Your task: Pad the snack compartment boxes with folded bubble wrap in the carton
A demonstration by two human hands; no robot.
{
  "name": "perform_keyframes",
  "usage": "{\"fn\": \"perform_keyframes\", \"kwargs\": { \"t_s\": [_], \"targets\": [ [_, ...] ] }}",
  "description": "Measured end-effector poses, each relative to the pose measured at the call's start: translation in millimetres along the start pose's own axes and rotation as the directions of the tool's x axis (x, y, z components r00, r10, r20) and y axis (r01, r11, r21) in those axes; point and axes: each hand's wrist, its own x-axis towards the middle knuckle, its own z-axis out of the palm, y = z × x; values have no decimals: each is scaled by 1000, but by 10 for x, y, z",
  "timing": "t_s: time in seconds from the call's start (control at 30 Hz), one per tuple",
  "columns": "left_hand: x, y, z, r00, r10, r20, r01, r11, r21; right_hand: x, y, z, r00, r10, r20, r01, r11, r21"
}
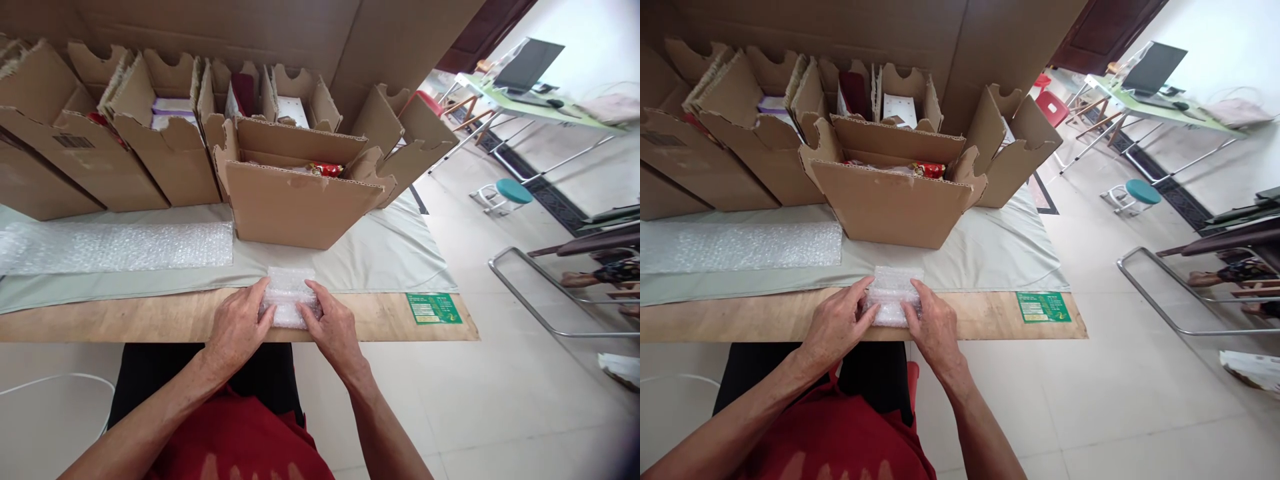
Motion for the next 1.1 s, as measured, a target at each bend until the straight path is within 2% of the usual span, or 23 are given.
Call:
{"fn": "perform_keyframes", "kwargs": {
  "t_s": [0.2,0.37,0.47,0.6,0.7,0.8,0.9,0.97,1.03,1.1],
  "targets": [
    [3,13,0,1000,-11,-1,11,999,-31,49,7,-56,997,21,68,-21,1000,-10],
    [-41,6,-65,999,-47,-3,45,973,-227,-8,6,-138,998,37,51,-45,987,156],
    [-95,-11,-173,999,33,13,-27,940,-340,-117,-32,-219,999,-42,12,38,972,233],
    [-231,-42,-269,983,182,33,-158,918,-365,-317,-80,-277,980,-199,16,187,944,271],
    [-347,-46,-253,978,210,17,-188,907,-377,-429,-81,-253,963,-267,26,252,936,246],
    [-402,-26,-209,981,193,-13,-183,902,-392,-452,-68,-201,971,-239,14,230,949,215],
    [-371,-9,-169,994,110,-29,-113,917,-382,-419,-65,-157,988,-151,-30,154,971,183],
    [-319,-12,-137,998,35,-50,-50,938,-343,-401,-77,-146,989,-100,-111,116,981,156],
    [-262,-25,-94,997,-16,-81,-8,959,-284,-403,-106,-155,963,-103,-250,128,988,88],
    [-214,-39,-46,994,-39,-105,14,974,-227,-416,-151,-171,919,-186,-348,194,981,-12]
  ]
}}
